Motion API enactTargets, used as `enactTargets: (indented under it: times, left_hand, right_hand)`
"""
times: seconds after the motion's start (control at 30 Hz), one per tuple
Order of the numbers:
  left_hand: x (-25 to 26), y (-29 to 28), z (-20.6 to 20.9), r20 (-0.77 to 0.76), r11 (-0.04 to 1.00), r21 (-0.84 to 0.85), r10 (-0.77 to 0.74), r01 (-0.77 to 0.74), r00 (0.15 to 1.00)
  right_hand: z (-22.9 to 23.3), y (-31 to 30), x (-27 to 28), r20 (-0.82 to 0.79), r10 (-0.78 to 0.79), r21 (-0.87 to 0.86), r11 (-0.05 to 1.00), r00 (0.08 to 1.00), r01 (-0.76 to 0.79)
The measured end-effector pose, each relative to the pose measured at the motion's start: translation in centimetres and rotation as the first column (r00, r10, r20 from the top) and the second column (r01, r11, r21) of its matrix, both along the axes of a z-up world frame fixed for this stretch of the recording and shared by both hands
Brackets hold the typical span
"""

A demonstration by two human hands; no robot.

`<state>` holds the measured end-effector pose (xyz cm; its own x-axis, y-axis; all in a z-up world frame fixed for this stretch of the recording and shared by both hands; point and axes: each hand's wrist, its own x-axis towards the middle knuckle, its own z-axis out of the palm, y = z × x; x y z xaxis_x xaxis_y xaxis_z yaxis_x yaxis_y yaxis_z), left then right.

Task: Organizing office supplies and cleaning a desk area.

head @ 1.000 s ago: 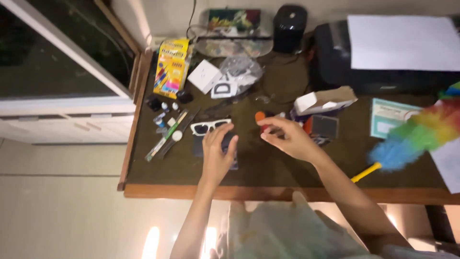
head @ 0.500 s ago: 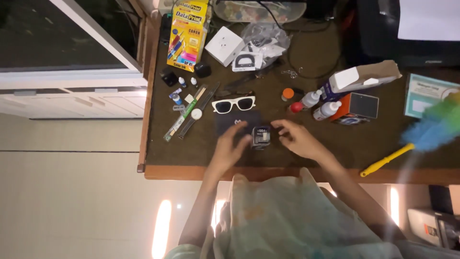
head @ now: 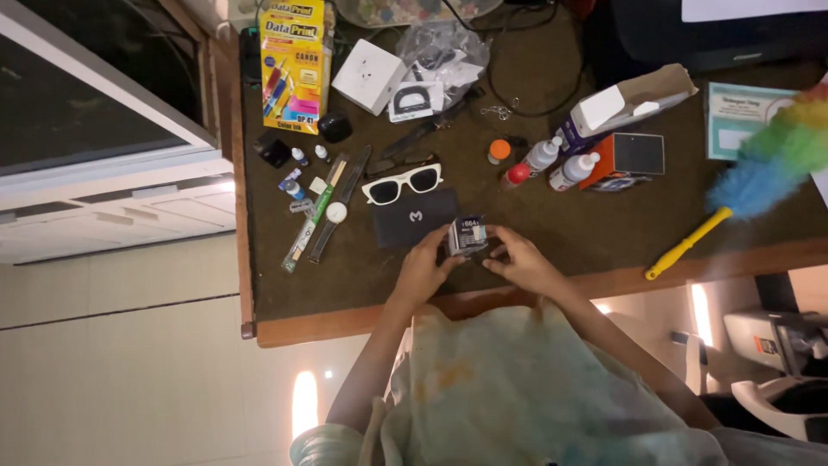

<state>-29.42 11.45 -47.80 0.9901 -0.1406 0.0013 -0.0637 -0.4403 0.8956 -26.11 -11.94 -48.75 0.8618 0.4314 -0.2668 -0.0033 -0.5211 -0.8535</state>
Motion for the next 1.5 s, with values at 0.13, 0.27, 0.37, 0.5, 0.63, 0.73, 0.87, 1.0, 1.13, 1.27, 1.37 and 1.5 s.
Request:
enactTargets:
  times: [0.13,0.27,0.37,0.5,0.63,0.73,0.87,1.0,1.13,1.27,1.37,1.5]
  left_hand:
    - [0.2,-0.5,0.0,0.040,0.999,0.052,0.011,-0.013,0.999]
    - [0.5,-1.2,0.6,0.040,0.999,0.028,-0.019,0.018,0.999]
    - [0.7,-2.0,1.0,0.090,0.999,0.020,-0.045,0.043,0.995]
    - [1.4,-3.8,2.5,-0.008,0.999,0.004,-0.052,0.052,0.999]
    - [2.2,-5.3,3.9,0.141,0.997,0.014,-0.072,0.071,0.987]
    - [3.3,-6.4,5.3,0.194,0.996,0.016,-0.094,0.093,0.976]
    - [4.7,-8.2,9.2,0.260,0.992,-0.019,-0.113,0.122,0.959]
    - [6.8,-10.1,12.1,0.424,0.994,0.012,-0.106,0.112,0.899]
    - [9.2,-11.9,18.0,0.362,0.992,-0.033,-0.102,0.122,0.927]
    - [11.7,-12.9,24.0,0.475,0.991,0.032,-0.129,0.129,0.870]
    - [13.6,-13.1,28.8,0.578,0.988,0.043,-0.145,0.148,0.803]
    - [17.9,-12.7,32.9,0.774,0.993,0.088,-0.117,0.078,0.622]
  right_hand:
    - [0.0,-0.4,-0.3,0.047,-0.037,-0.001,0.999,0.998,0.037]
    - [0.7,-0.9,-0.4,0.063,-0.068,0.072,0.995,0.996,0.063]
    - [1.6,-1.5,-0.4,0.077,-0.068,0.058,0.996,0.995,0.064]
    - [2.3,-2.8,0.0,0.125,-0.071,0.082,0.995,0.990,0.061]
    - [5.7,-4.2,0.8,0.062,-0.108,0.171,0.981,0.992,0.096]
    - [6.9,-5.9,1.5,0.102,-0.109,0.209,0.974,0.989,0.086]
    - [9.2,-8.1,2.9,0.167,-0.129,0.230,0.969,0.977,0.089]
    - [14.4,-10.0,4.8,0.322,-0.092,0.191,0.981,0.942,0.031]
    - [18.7,-11.7,7.5,0.427,-0.130,0.301,0.954,0.895,-0.005]
    - [23.7,-13.0,10.6,0.624,-0.155,0.269,0.963,0.766,-0.024]
    - [27.5,-13.7,13.5,0.713,-0.131,0.245,0.967,0.689,-0.070]
    - [34.5,-12.9,16.4,0.795,-0.134,0.210,0.976,0.592,-0.061]
